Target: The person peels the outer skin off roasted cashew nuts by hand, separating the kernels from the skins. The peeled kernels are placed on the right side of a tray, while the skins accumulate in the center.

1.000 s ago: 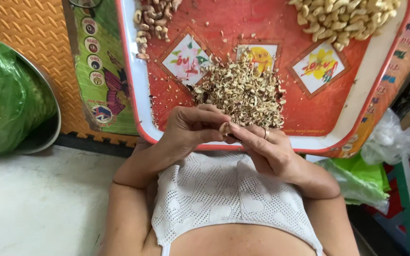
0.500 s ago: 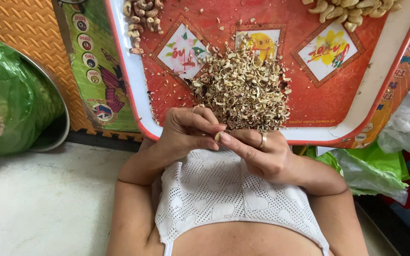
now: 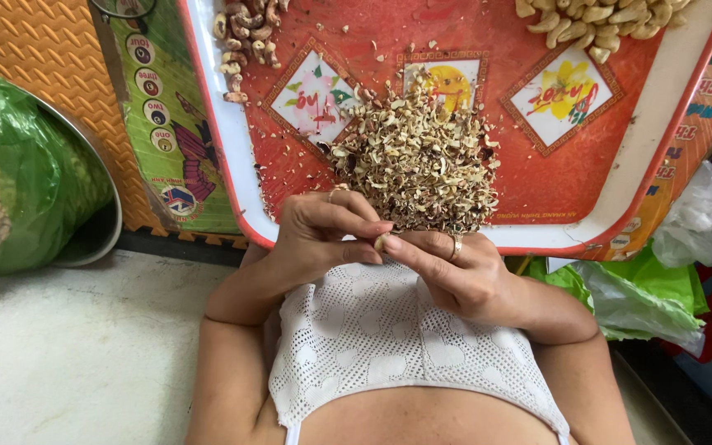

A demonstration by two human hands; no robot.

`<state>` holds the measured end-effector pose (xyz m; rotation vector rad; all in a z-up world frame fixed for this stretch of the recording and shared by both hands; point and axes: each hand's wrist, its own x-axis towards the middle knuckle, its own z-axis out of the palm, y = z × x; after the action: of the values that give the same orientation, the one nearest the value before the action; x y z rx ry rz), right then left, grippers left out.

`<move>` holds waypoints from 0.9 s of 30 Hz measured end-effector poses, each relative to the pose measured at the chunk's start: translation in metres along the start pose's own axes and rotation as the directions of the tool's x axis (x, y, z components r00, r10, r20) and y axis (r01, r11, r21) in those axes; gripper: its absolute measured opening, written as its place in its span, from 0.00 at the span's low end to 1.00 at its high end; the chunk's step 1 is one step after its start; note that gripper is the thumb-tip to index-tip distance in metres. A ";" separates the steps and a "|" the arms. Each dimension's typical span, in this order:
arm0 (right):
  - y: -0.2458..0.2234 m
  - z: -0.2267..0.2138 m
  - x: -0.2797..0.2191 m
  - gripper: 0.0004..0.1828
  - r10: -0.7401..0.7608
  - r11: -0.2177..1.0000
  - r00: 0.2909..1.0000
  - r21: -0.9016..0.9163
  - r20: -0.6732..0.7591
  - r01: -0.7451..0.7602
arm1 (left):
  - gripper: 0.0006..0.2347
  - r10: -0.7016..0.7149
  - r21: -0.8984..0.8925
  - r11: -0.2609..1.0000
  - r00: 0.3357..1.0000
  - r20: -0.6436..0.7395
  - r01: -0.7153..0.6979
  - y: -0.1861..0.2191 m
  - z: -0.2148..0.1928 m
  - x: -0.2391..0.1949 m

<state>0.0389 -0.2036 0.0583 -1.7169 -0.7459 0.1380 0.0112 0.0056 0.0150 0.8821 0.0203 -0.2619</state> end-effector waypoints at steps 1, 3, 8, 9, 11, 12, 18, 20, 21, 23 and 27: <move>0.001 0.001 -0.001 0.20 -0.001 1.000 1.000 -0.001 -0.001 0.001 | 0.13 0.001 0.001 1.000 1.000 0.001 -0.001 0.002 0.001 0.000; 0.002 0.002 -0.002 0.21 -0.018 1.000 1.000 -0.003 -0.011 0.018 | 0.13 0.007 0.022 1.000 1.000 -0.011 -0.007 0.006 0.004 0.000; 0.007 0.003 -0.002 0.19 -0.040 0.999 0.998 -0.007 -0.045 0.040 | 0.13 0.060 0.059 0.997 0.998 -0.032 -0.058 0.002 0.006 0.003; 0.007 0.003 0.000 0.19 -0.019 1.000 0.999 0.011 -0.049 0.020 | 0.13 0.060 0.073 0.996 0.998 -0.034 -0.057 0.003 0.007 0.005; 0.002 -0.004 0.012 0.18 0.002 1.000 1.000 0.014 -0.026 -0.002 | 0.13 0.047 0.074 0.996 0.998 -0.037 -0.044 0.009 0.009 0.009; -0.001 -0.007 0.018 0.18 0.022 1.000 1.000 0.017 -0.005 -0.022 | 0.13 0.033 0.077 0.997 0.999 -0.038 -0.030 0.011 0.010 0.011; 0.020 0.002 0.009 0.19 -0.092 0.995 0.992 -0.050 -0.091 0.087 | 0.13 0.085 0.162 0.985 0.991 -0.101 -0.068 0.007 0.013 0.009; 0.020 0.003 0.009 0.20 -0.065 0.997 0.994 -0.035 -0.082 0.063 | 0.13 0.066 0.143 0.989 0.991 -0.115 -0.049 0.005 0.013 0.008; 0.020 0.003 0.008 0.21 -0.043 0.999 0.996 -0.022 -0.075 0.041 | 0.13 0.049 0.125 0.992 0.991 -0.126 -0.034 0.004 0.013 0.008; 0.030 0.004 -0.007 0.21 0.026 0.991 0.996 0.136 -0.088 -0.013 | 0.12 -0.001 0.042 0.999 0.990 -0.141 0.007 -0.002 0.013 0.006; 0.033 -0.007 -0.003 0.18 0.146 0.945 0.989 0.301 -0.031 -0.130 | 0.12 -0.103 -0.177 0.982 0.969 -0.226 0.063 -0.027 0.003 -0.005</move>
<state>0.0531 -0.2138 0.0298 -1.4767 -0.5342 0.2865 0.0002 -0.0118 -0.0031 0.7400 0.2965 -0.2298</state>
